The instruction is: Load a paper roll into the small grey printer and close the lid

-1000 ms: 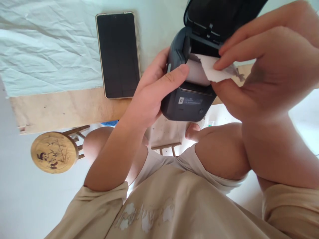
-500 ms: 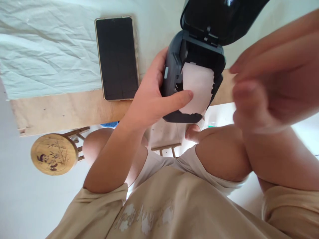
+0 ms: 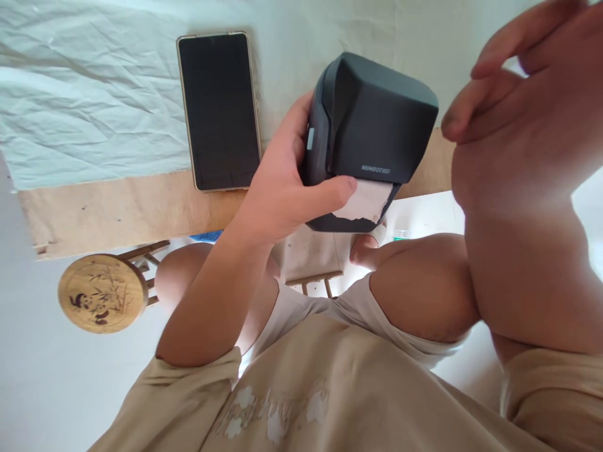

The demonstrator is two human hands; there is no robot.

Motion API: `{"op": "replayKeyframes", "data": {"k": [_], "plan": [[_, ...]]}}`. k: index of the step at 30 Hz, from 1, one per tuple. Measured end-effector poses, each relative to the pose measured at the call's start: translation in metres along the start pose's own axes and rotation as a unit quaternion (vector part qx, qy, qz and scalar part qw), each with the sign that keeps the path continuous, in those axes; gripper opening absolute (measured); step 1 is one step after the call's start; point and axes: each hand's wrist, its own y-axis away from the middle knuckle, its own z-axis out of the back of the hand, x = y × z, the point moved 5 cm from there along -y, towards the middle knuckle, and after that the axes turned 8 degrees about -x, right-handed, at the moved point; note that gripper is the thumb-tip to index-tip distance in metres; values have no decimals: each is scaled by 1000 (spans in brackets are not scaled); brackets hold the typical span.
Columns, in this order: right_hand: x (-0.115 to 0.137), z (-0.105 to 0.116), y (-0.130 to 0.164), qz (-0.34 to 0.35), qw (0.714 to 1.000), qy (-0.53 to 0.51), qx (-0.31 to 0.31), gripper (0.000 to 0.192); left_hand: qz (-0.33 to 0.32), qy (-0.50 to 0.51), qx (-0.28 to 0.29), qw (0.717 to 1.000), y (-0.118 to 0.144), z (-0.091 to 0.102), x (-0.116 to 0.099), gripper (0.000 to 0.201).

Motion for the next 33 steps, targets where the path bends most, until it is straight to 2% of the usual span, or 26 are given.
{"op": "replayKeyframes", "data": {"k": [1, 3, 6, 8, 9, 12, 16, 22, 26, 30, 33], "plan": [[3, -2, 1, 26, 999, -4, -25, 26, 1, -1, 1, 1000, 0, 0, -1, 49], [3, -10, 6, 12, 1000, 24, -16, 26, -5, -16, 4, 1000, 1, -1, -3, 52], [2, -29, 16, -31, 992, 51, 115, 46, 2, -31, -2, 1000, 4, -7, -6, 52], [4, -37, 21, -12, 979, 73, 190, 58, 9, -13, -40, 999, 5, -11, -6, 45], [5, -39, 23, 3, 974, 86, 209, 60, 10, -1, -61, 998, 6, -12, -6, 41], [5, -40, 21, 51, 972, 96, 211, 58, 5, 8, -79, 997, 7, -16, -3, 34], [-1, -42, 19, 52, 970, 69, 227, 53, 9, -3, -74, 997, 6, -14, -1, 36], [-4, -43, 17, 38, 974, 20, 224, 52, 15, -13, -96, 995, 6, -11, -4, 34], [-5, -43, 18, 26, 972, 32, 231, 58, 12, -17, -96, 995, 6, -10, -2, 31], [-8, -43, 19, 21, 972, 52, 228, 62, 20, -23, -67, 997, 6, -8, 0, 27], [-7, -43, 19, 25, 972, 55, 225, 62, 23, -18, -73, 997, 5, -6, -1, 28]]}}
